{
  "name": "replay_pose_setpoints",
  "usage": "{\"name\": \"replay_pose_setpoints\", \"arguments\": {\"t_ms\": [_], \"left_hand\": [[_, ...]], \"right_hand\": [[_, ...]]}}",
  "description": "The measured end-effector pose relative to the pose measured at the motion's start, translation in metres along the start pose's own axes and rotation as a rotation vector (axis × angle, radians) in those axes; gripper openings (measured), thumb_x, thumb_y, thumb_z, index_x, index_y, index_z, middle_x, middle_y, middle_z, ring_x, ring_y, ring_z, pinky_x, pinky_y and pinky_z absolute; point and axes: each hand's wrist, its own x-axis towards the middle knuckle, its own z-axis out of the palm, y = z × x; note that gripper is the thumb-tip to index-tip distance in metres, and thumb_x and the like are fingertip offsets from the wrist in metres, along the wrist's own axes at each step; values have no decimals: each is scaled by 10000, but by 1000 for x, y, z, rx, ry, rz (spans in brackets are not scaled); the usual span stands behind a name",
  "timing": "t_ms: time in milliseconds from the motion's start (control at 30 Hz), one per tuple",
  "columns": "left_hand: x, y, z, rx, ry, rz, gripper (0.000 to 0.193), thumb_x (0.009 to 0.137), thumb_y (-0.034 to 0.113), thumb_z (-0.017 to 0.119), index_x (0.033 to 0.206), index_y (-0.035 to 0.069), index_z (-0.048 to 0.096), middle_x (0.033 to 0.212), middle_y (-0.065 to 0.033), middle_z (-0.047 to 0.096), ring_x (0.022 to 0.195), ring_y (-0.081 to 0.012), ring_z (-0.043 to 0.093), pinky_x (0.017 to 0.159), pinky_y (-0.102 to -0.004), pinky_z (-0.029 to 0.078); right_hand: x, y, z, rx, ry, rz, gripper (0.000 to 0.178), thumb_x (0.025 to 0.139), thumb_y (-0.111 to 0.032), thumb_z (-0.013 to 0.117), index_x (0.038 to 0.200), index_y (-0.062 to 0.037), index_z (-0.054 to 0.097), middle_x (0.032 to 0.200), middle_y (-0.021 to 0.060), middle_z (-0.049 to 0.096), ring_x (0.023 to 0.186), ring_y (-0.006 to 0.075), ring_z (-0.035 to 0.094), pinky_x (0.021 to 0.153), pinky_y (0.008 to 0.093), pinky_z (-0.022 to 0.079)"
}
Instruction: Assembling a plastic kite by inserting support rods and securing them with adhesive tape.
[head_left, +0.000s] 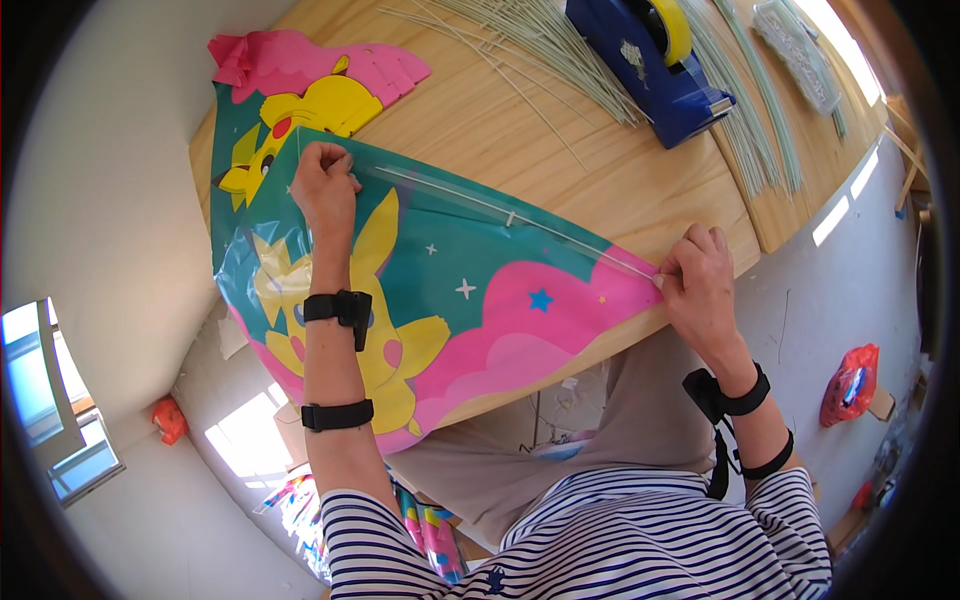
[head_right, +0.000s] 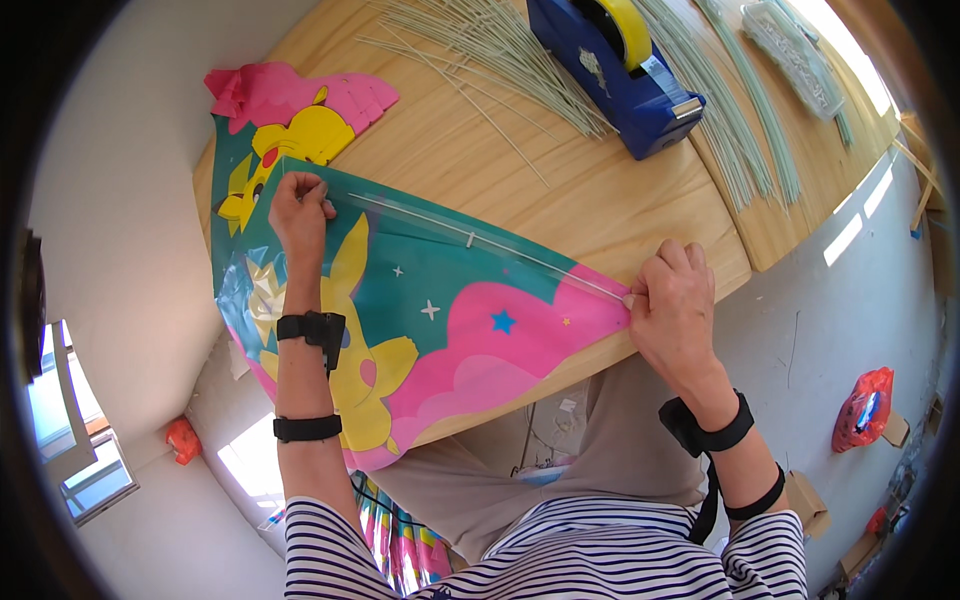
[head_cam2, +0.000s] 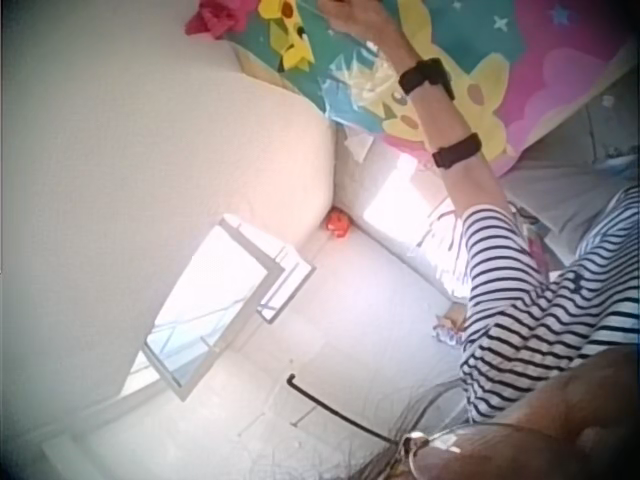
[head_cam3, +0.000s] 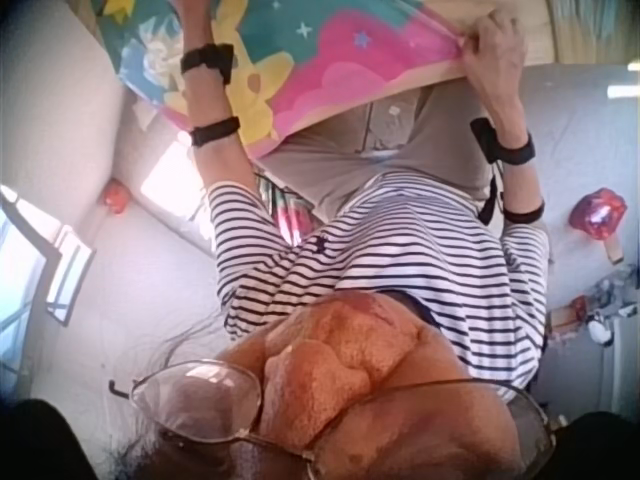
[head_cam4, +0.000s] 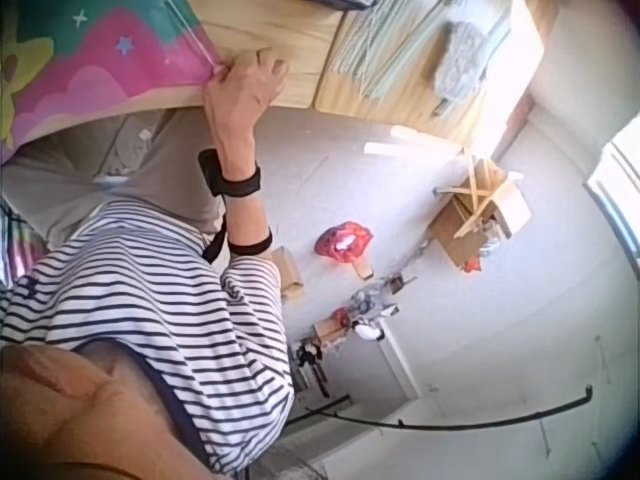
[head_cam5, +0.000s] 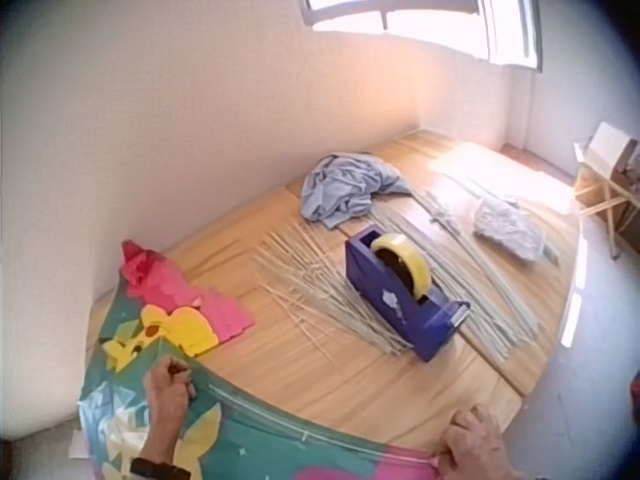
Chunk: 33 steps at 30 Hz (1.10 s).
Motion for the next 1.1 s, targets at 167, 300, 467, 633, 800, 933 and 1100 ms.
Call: {"name": "replay_pose_setpoints", "arguments": {"t_ms": [167,300,467,633,800,933,1100], "left_hand": [[0,-5,0,-20,-9,12,39,867,-14,637,896,-1,615,766,-63,635,542,-132,584,516,-280,470],[3,-7,0,-6,-11,25,37,874,-14,635,902,4,620,754,-42,618,548,-110,565,517,-260,449],[7,-21,0,20,-27,49,46,876,-12,644,915,7,628,766,-45,625,565,-107,566,527,-259,464],[6,-19,1,26,-46,36,57,883,-22,636,930,11,631,770,-24,610,578,-95,548,536,-246,455],[7,-21,0,3,-56,54,51,888,-19,630,931,8,627,768,-28,607,581,-95,549,545,-245,453],[7,-22,0,10,-52,66,47,890,-17,629,930,9,625,768,-28,608,583,-95,550,544,-246,452],[8,-25,0,-8,-59,71,42,894,-2,627,934,12,628,739,-27,600,579,-92,546,543,-238,439]], "right_hand": [[-1,-2,0,4,1,11,184,649,55,697,704,-40,549,855,108,528,846,342,499,721,443,393],[1,-4,-2,61,5,42,233,642,44,717,776,-57,555,858,104,537,857,340,514,719,441,395],[3,-4,-4,39,-17,46,282,645,26,729,836,-91,558,863,84,550,870,321,527,716,430,392],[-3,3,0,14,-39,25,231,659,11,723,791,-95,566,850,55,554,865,298,527,715,412,386],[-4,3,0,50,-14,32,194,670,7,720,754,-86,573,827,43,548,868,286,520,742,405,385],[-6,6,-3,97,-16,15,182,678,8,722,767,-85,593,828,45,553,872,280,516,775,402,388],[-6,13,-6,172,-53,-27,151,707,19,693,790,-85,623,833,50,562,874,280,513,794,397,393]]}}
